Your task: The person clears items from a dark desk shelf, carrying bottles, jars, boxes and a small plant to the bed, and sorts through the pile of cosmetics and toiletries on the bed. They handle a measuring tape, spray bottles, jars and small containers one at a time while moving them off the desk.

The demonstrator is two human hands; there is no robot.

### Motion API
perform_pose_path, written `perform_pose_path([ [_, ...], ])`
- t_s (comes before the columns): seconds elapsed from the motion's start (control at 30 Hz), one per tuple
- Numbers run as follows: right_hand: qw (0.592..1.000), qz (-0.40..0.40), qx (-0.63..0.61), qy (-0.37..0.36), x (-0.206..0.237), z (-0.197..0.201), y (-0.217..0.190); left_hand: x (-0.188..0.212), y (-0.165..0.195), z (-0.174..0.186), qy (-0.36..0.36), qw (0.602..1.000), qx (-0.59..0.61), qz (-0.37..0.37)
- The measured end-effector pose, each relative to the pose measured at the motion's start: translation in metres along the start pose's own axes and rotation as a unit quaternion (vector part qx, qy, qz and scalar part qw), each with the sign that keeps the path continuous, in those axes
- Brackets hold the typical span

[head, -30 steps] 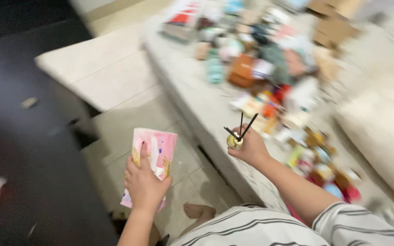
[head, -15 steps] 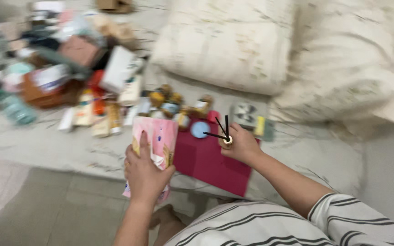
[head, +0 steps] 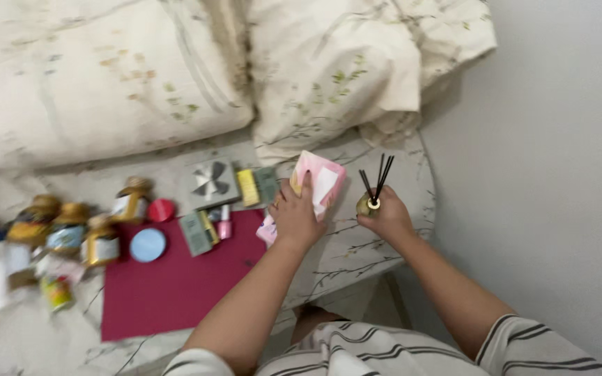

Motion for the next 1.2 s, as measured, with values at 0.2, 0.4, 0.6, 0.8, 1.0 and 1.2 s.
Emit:
perform_pose_path([
  [0.2,0.984,-0.164,0.014,0.064,-0.016,0.005,0.118,-0.035,0.008,-0.086,-0.075,0.994,-0.081,-0.019],
  [0.4,0.988,-0.083,0.006,0.131,-0.066,-0.022,0.140,-0.022,0.002,-0.081,-0.057,0.993,-0.099,-0.035],
  [0.6,0.977,-0.174,-0.053,0.113,-0.066,-0.055,0.142,0.003,-0.012,-0.038,0.014,0.997,-0.038,-0.065],
  [0.8,0.989,-0.077,0.016,0.125,-0.036,-0.027,0.115,0.049,-0.062,0.041,0.106,0.992,-0.001,-0.074],
  [1.0,0.981,-0.138,0.072,0.120,-0.006,-0.027,0.109,0.124,-0.147,0.129,0.226,0.974,0.027,-0.005],
  [1.2,0.940,-0.303,0.103,0.117,-0.028,-0.050,0.107,0.207,-0.218,0.184,0.282,0.958,-0.010,0.052],
])
Point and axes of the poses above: each hand's wrist, its own x-axis away from the middle knuckle, its own z-axis out of the back of the hand, y = z × x, the point moved 8 cm from there along -x, towards the middle knuckle, and after that the axes turned 12 degrees about y, right-handed, at the moved point
